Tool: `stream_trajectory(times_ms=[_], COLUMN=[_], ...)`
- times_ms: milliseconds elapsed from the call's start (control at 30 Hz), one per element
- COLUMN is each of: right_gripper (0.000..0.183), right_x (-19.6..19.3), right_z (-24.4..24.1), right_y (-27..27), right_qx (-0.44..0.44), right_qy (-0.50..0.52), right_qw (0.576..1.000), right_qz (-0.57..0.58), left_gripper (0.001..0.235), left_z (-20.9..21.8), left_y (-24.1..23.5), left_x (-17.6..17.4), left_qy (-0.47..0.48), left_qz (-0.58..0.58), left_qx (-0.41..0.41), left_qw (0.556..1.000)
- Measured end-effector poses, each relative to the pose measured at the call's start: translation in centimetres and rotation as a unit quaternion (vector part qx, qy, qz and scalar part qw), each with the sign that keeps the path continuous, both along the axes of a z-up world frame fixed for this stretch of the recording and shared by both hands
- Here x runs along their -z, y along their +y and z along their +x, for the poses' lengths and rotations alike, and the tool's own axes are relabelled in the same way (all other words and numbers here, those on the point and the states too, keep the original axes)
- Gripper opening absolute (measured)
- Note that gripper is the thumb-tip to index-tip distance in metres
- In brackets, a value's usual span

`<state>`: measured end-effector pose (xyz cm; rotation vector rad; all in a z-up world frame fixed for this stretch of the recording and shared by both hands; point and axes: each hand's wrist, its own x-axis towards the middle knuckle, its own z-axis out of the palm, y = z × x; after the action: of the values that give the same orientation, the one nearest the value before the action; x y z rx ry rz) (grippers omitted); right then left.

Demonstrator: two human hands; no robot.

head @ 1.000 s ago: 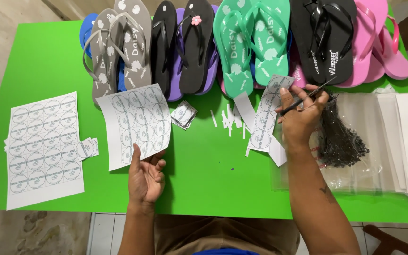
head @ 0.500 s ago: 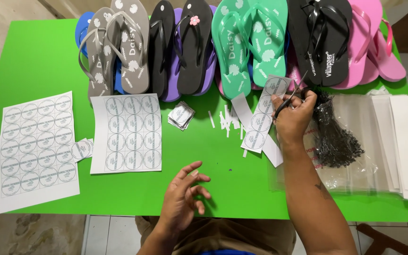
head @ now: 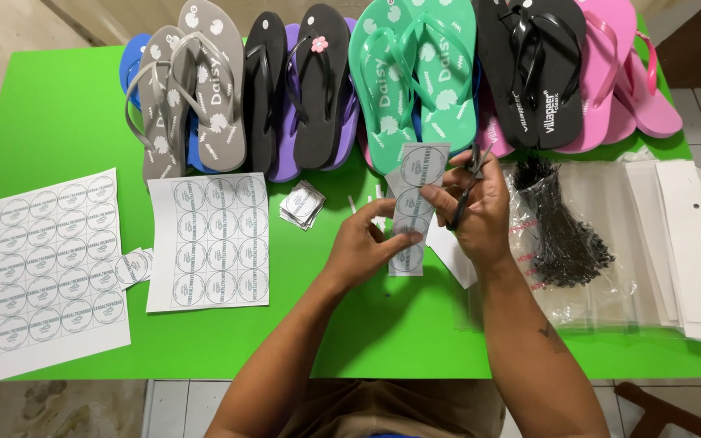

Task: Cutting circular labels from a printed sheet using scissors

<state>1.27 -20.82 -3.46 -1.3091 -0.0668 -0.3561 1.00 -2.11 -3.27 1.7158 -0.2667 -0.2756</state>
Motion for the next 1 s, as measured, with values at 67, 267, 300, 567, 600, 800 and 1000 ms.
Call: stream_trajectory(times_ms=[67,267,300,567,600,800,1000], right_gripper=[0.048,0.050,0.050,0.057,0.056,0.055,0.053], right_x=[0.7,0.0,-0.7,1.2,1.2,2.2,1.5], right_z=[0.2,0.2,0.0,0.5,0.5,0.6,0.4], right_y=[-0.3,0.6,1.0,1.4,1.5,1.5,1.5], right_qx=[0.002,0.018,0.033,0.001,-0.004,-0.059,-0.065], right_qy=[-0.018,0.014,0.054,0.104,0.103,0.091,0.090], right_qw=[1.000,0.994,0.988,0.993,0.994,0.994,0.993], right_qz=[-0.025,-0.105,-0.138,-0.055,-0.043,-0.027,-0.028], left_gripper=[0.031,0.017,0.018,0.014,0.014,0.033,0.031], left_z=[0.9,2.5,2.8,2.9,2.8,1.8,1.3], left_y=[-1.0,-0.1,0.0,0.2,0.1,0.5,0.6], left_x=[0.9,2.3,3.3,4.6,4.3,2.2,0.8], left_qy=[0.030,0.080,0.084,0.107,0.108,0.125,0.105], left_qz=[-0.070,-0.302,-0.331,-0.376,-0.380,-0.263,-0.225], left_qx=[-0.063,-0.249,-0.284,-0.255,-0.244,-0.144,-0.116], left_qw=[0.995,0.917,0.896,0.885,0.886,0.946,0.962])
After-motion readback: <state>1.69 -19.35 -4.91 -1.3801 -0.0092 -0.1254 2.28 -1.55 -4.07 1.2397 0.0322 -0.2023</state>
